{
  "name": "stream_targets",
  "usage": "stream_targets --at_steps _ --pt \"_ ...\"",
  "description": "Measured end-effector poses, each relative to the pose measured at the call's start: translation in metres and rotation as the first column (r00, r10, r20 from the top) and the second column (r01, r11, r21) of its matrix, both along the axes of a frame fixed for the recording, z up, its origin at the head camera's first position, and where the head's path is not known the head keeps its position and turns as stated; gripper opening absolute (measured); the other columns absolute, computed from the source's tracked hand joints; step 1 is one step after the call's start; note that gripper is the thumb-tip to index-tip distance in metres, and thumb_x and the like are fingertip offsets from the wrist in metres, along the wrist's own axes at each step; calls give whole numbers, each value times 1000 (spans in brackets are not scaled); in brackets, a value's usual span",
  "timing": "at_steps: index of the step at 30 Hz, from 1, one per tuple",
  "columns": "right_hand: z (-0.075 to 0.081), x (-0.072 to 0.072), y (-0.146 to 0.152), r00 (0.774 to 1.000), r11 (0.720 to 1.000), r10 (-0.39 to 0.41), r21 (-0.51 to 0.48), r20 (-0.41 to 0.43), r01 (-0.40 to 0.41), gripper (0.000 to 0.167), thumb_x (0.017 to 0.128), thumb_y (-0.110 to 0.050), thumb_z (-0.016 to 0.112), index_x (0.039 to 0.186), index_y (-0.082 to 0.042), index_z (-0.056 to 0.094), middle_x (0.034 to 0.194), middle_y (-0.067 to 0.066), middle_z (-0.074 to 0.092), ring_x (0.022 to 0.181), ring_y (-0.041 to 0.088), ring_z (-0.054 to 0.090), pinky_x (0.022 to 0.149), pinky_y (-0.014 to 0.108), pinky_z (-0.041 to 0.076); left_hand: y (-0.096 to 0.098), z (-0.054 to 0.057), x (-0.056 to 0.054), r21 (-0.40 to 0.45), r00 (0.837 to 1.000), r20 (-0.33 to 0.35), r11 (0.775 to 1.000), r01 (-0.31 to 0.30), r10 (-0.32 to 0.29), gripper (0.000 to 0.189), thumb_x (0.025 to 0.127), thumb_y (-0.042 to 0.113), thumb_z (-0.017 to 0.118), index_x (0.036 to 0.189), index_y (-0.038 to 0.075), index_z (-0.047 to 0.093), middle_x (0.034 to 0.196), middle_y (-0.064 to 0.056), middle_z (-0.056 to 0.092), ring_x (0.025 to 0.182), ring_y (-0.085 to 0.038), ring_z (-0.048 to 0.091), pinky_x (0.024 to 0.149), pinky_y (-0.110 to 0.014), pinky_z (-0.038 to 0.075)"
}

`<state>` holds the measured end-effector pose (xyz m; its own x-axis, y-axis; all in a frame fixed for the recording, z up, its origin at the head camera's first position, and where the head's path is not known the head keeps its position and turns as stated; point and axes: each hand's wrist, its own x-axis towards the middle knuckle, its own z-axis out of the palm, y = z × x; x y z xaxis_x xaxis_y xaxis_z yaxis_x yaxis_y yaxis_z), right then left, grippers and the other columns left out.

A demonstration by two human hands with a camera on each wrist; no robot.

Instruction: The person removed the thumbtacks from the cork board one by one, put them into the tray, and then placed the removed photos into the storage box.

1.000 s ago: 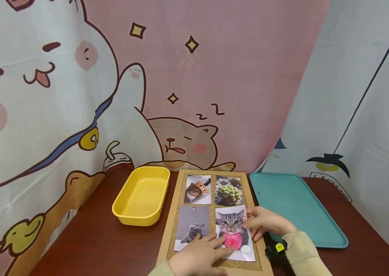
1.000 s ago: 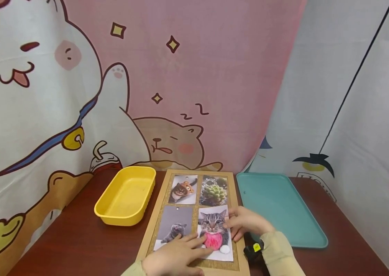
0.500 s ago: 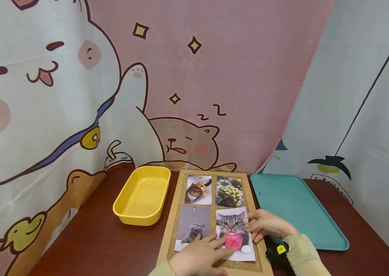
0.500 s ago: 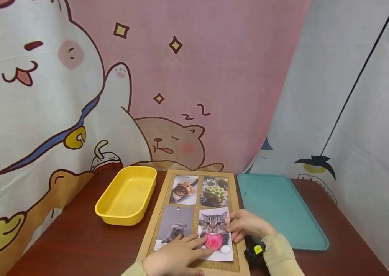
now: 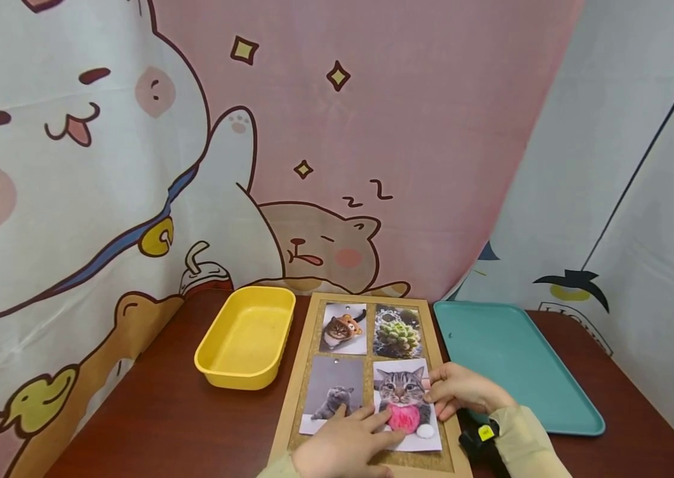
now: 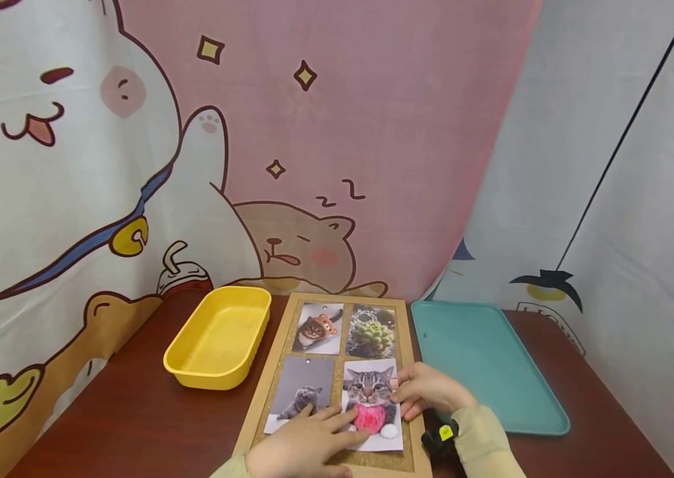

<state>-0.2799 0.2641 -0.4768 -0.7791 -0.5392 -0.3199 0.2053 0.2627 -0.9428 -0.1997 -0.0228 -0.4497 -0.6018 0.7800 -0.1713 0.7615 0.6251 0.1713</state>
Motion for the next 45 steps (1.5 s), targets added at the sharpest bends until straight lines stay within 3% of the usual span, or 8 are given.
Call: stream_targets --at_steps 14,26,33,40,45 --pt "1 1 -1 1000 1000 -5 3 2 5 17 85 -5 66 78 -8 50 68 6 60 59 14 66 57 31 57 4 2 2 -33 1000 -2 999 -17 16 59 92 58 52 147 46 36 151 11 37 135 -19 40 92 -59 44" --pt "1 0 -2 1000 1000 3 -10 -1 -3 13 85 -5 65 79 -8 53 66 5 62 58 12 65 56 30 56 -1 11 4 -19 999 -32 1000 21 -21 57 93 58 53 146 42 40 149 9 41 133 -18 42 94 -57 44" --pt "2 1 -2 1000 1000 -6 -4 -2 6 13 85 -5 66 81 -7 53 65 5 61 57 12 65 55 30 56 -16 33 5 85 998 -67 996 26 -21 50 93 55 54 140 36 52 145 7 46 132 -17 44 100 -56 39" --pt "3 1 -2 1000 1000 4 -17 3 -4 16 86 -5 66 80 -7 51 67 5 61 58 13 66 56 30 56 -46 66 -2 224 994 -91 974 -44 66 52 96 52 51 145 33 46 149 4 42 136 -22 39 103 -59 35" --pt "3 2 -1 1000 1000 3 -14 9 -3 16 87 -5 65 80 -7 51 68 6 61 58 13 65 56 30 56 -73 78 -11 330 981 -129 939 -95 144 53 96 46 55 145 28 48 150 -1 40 133 -22 43 107 -51 33"
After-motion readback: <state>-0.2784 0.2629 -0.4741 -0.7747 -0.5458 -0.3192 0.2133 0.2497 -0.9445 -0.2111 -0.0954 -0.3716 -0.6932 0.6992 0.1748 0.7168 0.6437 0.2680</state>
